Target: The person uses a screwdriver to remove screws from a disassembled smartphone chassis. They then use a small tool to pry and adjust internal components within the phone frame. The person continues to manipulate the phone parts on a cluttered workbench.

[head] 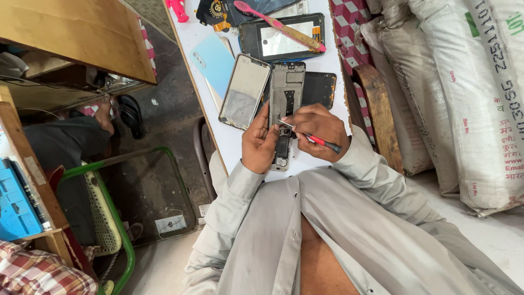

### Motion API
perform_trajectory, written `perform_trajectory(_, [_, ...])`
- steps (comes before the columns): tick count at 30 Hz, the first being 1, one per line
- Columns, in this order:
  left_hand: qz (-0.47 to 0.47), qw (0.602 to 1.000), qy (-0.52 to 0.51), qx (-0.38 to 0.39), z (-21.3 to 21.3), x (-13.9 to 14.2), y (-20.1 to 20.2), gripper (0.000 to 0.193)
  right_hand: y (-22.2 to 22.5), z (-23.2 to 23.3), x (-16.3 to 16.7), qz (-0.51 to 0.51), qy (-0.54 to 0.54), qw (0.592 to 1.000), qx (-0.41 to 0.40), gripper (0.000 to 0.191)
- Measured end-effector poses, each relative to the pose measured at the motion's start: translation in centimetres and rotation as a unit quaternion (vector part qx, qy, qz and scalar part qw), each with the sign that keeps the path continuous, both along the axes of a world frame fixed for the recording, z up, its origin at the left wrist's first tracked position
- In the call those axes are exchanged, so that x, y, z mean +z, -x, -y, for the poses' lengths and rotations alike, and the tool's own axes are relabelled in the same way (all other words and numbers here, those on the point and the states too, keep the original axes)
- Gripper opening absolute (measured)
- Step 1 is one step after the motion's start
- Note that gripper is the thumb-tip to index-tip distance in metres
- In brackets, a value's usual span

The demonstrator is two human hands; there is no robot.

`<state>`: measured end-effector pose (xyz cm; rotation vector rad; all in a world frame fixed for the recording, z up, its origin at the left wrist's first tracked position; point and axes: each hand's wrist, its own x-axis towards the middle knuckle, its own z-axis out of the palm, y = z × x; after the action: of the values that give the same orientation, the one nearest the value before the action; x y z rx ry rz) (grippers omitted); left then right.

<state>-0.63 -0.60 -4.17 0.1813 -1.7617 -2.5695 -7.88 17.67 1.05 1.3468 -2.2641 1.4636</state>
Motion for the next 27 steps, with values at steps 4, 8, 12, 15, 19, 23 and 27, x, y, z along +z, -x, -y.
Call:
perform_trajectory(4, [0.003,1.0,-0.002,0.009,-0.2,0.2,-0.3,0.061,-0.3,-0.1,0.2,0.014,0.02,1.0,0.001,0.025])
perform_trajectory(8, [0.01,1.0,-0.015,0.009,-0.3,0.4,-0.6,0.061,-0.7,-0.1,0.7,0.014,0.024,1.0,-0.003,0.024])
perform_trajectory(12, [-0.006,1.0,-0.01,0.01,-0.4,0.3,-0.7,0.06,-1.1,-0.1,1.0,0.01,0.019,1.0,-0.007,0.024])
perform_trajectory(15, [-0.001,1.0,-0.012,0.012,-0.3,0.2,-0.9,0.06,-1.4,0.0,1.2,0.015,0.007,1.0,-0.012,0.023])
perform_trajectory(19, [-0.01,1.0,-0.021,0.012,-0.2,0.0,-0.9,0.06,-1.5,0.2,1.6,0.016,0.003,1.0,-0.012,0.023])
perform_trajectory(23, [-0.02,1.0,-0.019,0.014,-0.1,0.2,-0.8,0.06,-1.4,0.4,1.7,0.015,0.006,1.0,-0.007,0.024])
perform_trajectory(27, [-0.021,1.0,-0.014,0.012,-0.1,0.3,-0.7,0.062,-1.6,0.1,0.8,0.017,0.003,1.0,-0.013,0.023])
